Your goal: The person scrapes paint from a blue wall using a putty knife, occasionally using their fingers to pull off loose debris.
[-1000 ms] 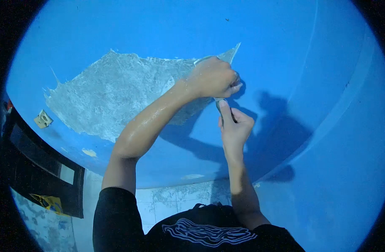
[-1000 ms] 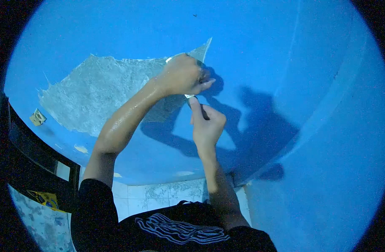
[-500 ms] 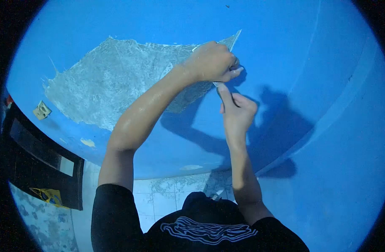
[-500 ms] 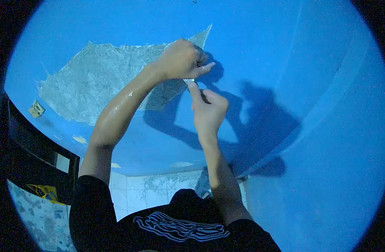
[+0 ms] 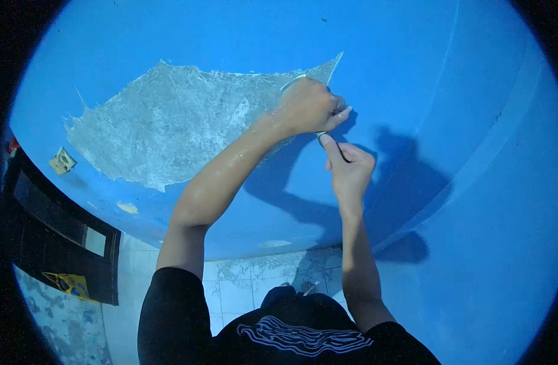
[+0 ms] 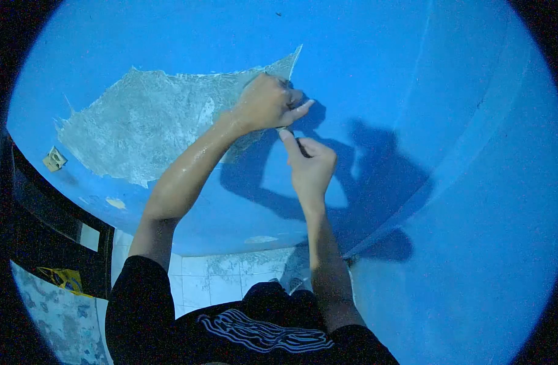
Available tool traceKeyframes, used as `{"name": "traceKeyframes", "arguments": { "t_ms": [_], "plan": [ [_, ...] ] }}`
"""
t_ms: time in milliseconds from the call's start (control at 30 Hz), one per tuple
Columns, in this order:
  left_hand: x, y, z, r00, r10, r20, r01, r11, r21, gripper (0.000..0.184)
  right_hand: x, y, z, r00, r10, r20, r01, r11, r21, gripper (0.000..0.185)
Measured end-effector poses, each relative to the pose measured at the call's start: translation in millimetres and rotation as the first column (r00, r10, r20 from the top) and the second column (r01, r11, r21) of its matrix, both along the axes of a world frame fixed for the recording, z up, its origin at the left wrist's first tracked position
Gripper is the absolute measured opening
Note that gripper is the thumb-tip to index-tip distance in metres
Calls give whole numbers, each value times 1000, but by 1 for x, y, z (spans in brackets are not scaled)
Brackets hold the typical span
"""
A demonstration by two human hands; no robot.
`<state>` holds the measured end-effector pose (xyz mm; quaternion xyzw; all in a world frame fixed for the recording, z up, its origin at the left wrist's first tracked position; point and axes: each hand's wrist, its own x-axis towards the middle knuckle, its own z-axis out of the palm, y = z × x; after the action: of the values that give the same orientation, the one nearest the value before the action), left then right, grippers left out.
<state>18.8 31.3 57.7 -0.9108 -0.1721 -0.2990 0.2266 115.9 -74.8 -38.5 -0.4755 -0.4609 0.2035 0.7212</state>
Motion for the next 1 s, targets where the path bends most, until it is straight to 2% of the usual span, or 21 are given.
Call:
{"name": "traceKeyframes", "arguments": {
  "t_ms": [67,133,167,200,233,267,333,367,400,467,600,700,767,867,1000],
  "plan": [
    [-2,3,2,1000,-13,16,13,1000,1,40,7,9,-2,986,-49,159,49,999,6,44],
    [-14,16,10,980,-47,192,7,979,206,41,-8,22,15,982,-74,172,66,997,50,43],
    [-19,14,17,981,-50,189,10,979,206,41,-15,29,25,985,-44,169,26,994,108,43],
    [-26,9,28,960,-76,269,27,983,179,41,-18,29,36,985,-10,172,-19,986,167,43],
    [-31,5,36,932,-94,350,41,987,156,41,-16,21,47,982,-35,185,-3,979,201,43],
    [-30,7,36,931,-89,354,31,985,168,41,-12,15,52,981,-28,190,-13,977,214,43],
    [-14,10,23,920,-200,337,149,974,172,41,5,1,51,959,-44,280,40,999,20,42],
    [-4,5,17,899,-237,367,200,970,138,42,15,-1,43,924,-113,365,79,991,106,41],
    [4,3,10,899,-234,370,197,971,137,42,23,-3,39,924,-110,367,76,992,105,41],
    [18,0,-1,876,-217,431,178,976,129,41,38,-6,32,967,-38,253,61,994,-85,41],
    [36,1,-10,883,-179,434,162,984,75,41,54,-11,28,936,-57,347,48,998,33,42],
    [38,-1,-4,972,10,234,13,995,-97,43,51,-11,28,961,-13,277,25,999,-38,42],
    [24,0,5,979,-18,202,39,994,-100,42,41,2,21,994,35,106,-29,998,-54,41],
    [26,1,5,979,-49,200,71,992,-106,41,27,-6,21,985,-58,164,72,994,-77,40],
    [17,3,2,974,-56,222,72,995,-64,40,19,-13,27,995,-40,93,51,991,-120,40]
  ]
}}
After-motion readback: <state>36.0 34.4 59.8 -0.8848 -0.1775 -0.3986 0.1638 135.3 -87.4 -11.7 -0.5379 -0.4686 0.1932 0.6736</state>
